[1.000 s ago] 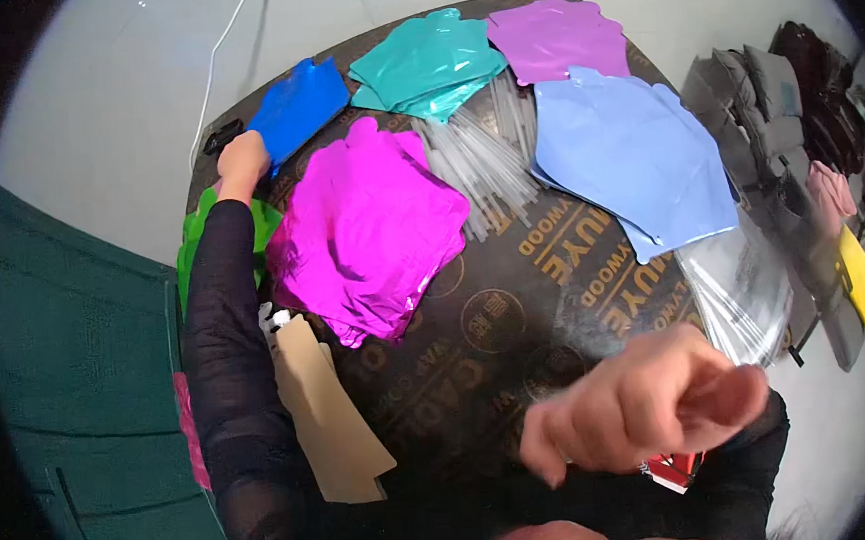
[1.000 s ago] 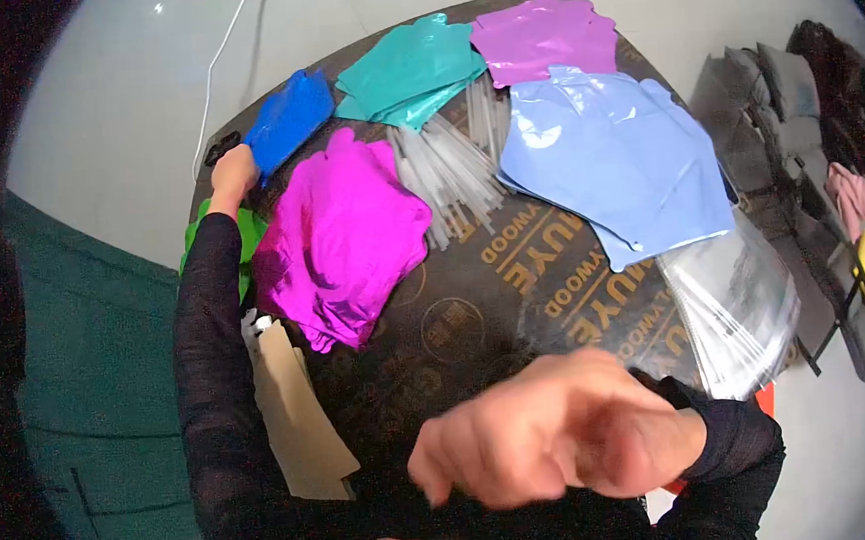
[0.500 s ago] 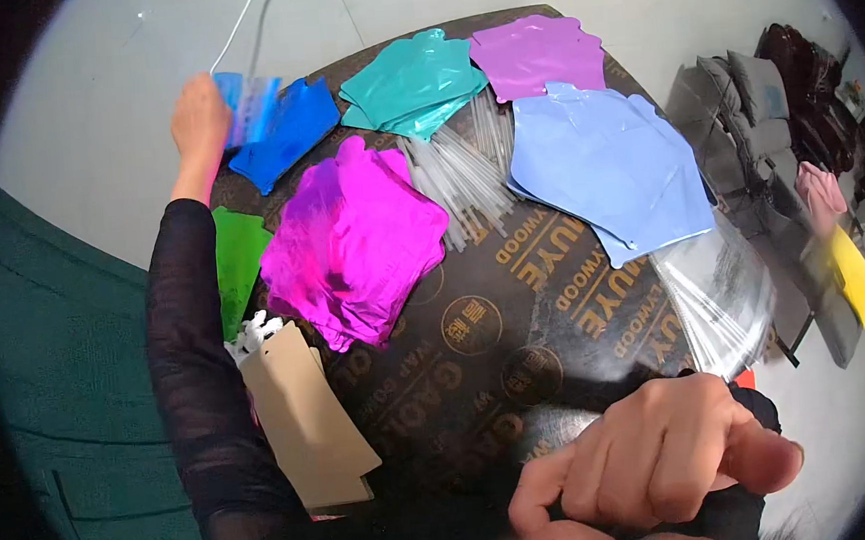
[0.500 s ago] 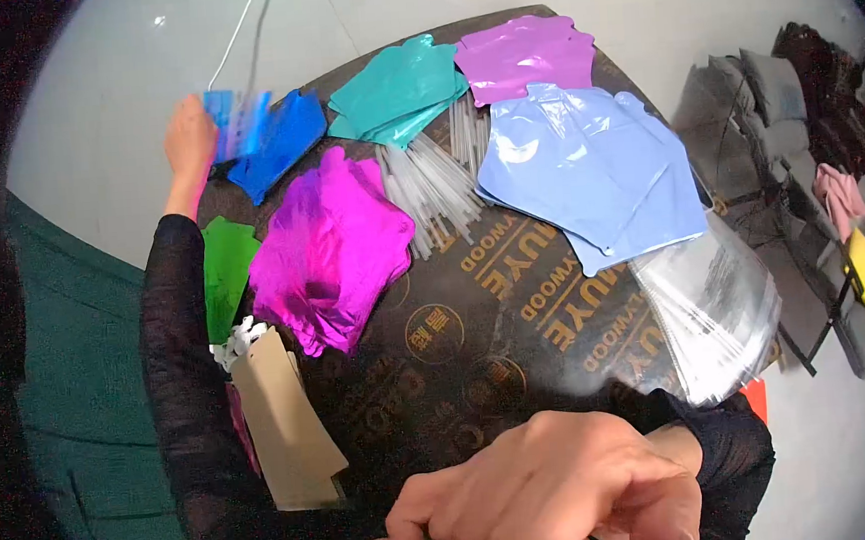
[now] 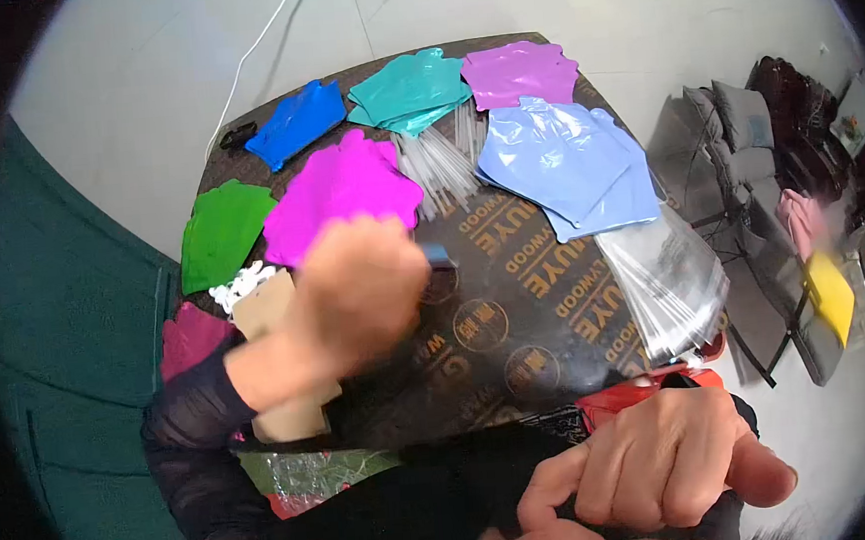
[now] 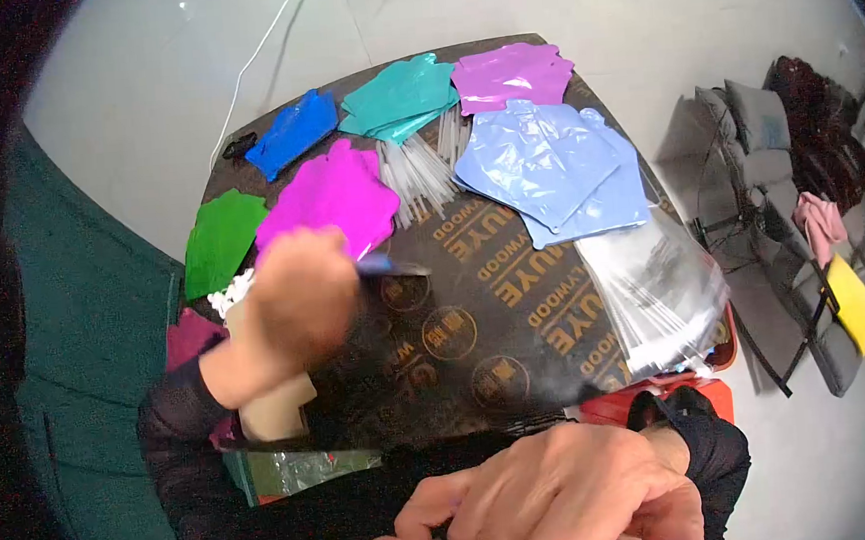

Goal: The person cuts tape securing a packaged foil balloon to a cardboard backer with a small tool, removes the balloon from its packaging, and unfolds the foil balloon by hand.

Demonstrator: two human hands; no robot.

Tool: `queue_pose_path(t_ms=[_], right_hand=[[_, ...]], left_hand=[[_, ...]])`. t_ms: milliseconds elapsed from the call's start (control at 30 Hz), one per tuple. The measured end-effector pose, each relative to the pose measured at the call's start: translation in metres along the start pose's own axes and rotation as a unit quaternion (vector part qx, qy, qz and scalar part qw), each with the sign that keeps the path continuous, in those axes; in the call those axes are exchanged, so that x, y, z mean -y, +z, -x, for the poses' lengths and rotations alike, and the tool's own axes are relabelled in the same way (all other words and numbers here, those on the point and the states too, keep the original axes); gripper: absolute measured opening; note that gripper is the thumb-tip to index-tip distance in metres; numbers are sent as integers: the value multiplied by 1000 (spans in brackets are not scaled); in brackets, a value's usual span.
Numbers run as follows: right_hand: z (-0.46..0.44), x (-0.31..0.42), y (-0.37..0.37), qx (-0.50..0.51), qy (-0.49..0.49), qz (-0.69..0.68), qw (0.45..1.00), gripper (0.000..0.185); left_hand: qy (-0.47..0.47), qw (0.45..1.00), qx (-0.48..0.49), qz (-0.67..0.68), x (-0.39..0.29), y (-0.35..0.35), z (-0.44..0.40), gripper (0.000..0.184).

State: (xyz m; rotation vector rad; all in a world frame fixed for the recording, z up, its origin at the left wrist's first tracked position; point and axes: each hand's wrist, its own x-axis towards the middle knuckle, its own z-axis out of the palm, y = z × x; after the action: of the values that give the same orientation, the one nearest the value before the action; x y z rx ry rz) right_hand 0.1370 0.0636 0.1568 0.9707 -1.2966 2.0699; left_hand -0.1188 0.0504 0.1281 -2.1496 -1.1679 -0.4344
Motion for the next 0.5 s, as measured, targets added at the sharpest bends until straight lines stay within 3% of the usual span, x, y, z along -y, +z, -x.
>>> queue_pose_path(t_ms=[67, 133, 167, 433, 500], right_hand=[[5, 2, 12, -24, -32, -15, 999, 61], [15, 4, 18, -4, -39, -31, 999, 60], [21, 5, 19, 14, -48, -41, 998, 60], [58, 36, 25, 66, -62, -72, 993, 58], [64, 37, 29, 42, -119, -88, 988, 58]], left_hand=[[70, 997, 16, -1, -43, -9, 6, 9], [50, 982, 121, 139, -81, -27, 4, 9], [59, 975, 126, 174, -98, -20, 8, 10], [-5, 973, 165, 164, -194, 8, 11, 10], [-26, 971, 168, 168, -202, 9, 8, 10]])
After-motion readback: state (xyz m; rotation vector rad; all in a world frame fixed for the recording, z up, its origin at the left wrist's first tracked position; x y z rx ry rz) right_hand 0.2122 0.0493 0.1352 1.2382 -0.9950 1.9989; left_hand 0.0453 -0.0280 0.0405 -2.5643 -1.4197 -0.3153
